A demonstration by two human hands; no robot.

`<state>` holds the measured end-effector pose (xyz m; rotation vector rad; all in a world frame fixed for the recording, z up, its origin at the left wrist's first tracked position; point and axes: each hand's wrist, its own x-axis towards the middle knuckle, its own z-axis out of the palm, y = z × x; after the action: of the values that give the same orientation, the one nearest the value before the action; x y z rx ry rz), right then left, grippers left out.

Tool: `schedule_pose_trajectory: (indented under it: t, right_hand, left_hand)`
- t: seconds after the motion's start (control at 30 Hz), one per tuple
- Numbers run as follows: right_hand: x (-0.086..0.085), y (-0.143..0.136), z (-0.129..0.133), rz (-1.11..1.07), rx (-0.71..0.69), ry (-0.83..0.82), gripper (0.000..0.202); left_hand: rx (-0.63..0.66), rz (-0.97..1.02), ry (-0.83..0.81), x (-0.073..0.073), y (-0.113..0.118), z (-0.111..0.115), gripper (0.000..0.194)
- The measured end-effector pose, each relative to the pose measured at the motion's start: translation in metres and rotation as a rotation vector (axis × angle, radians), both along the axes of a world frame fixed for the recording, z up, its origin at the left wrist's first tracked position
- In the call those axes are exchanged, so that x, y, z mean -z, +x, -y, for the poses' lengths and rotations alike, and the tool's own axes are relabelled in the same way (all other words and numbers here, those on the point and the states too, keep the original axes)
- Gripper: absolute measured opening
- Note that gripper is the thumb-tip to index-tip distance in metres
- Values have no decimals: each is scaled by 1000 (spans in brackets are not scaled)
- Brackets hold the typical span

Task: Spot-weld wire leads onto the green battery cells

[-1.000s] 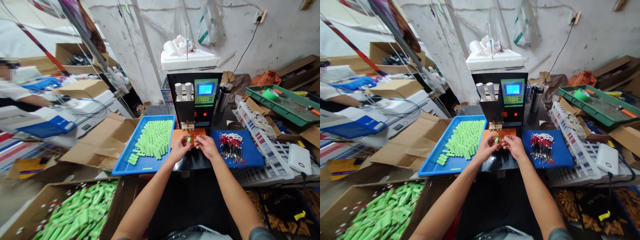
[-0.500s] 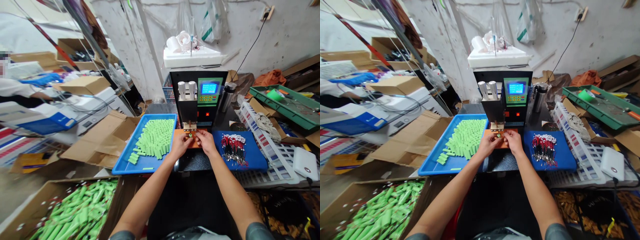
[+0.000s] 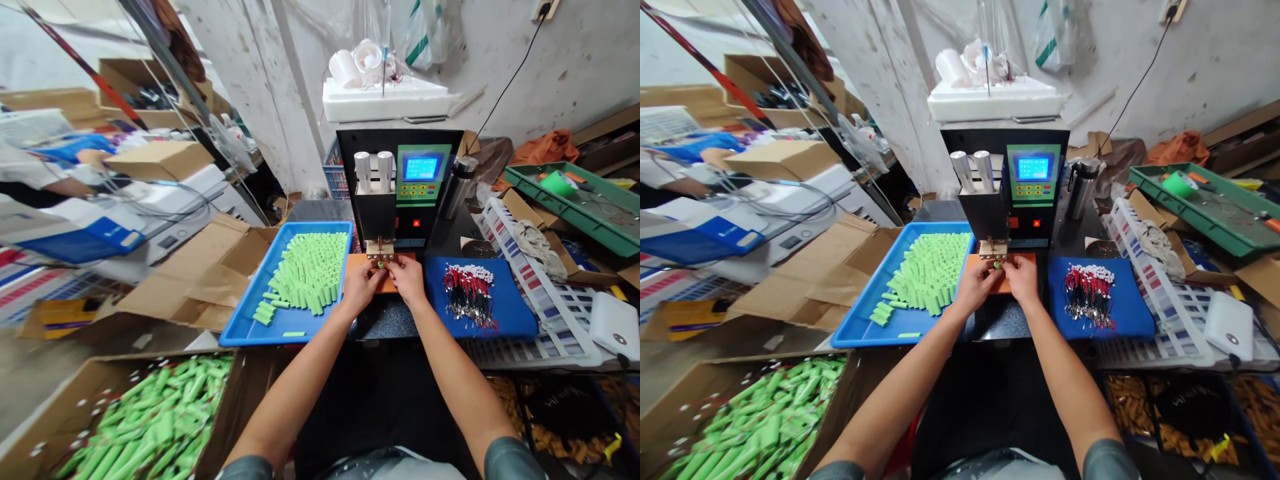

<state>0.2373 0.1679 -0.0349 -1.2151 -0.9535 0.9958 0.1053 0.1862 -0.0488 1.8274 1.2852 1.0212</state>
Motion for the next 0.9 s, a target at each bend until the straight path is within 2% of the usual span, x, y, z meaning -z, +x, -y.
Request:
schedule_pose_trajectory:
  t: [0.4, 0.63, 0.9]
  right_hand:
    - [-2, 8, 7, -113, -29, -15, 31]
    - [-1, 2, 4, -73, 14, -25, 28]
    - [4, -2, 0, 111, 99, 20, 28]
  left_hand:
    - [30, 4, -50, -2, -2, 0, 30]
    - [-14, -46, -6, -3, 0, 3, 29]
    - [-19, -42, 3, -4, 1, 3, 27]
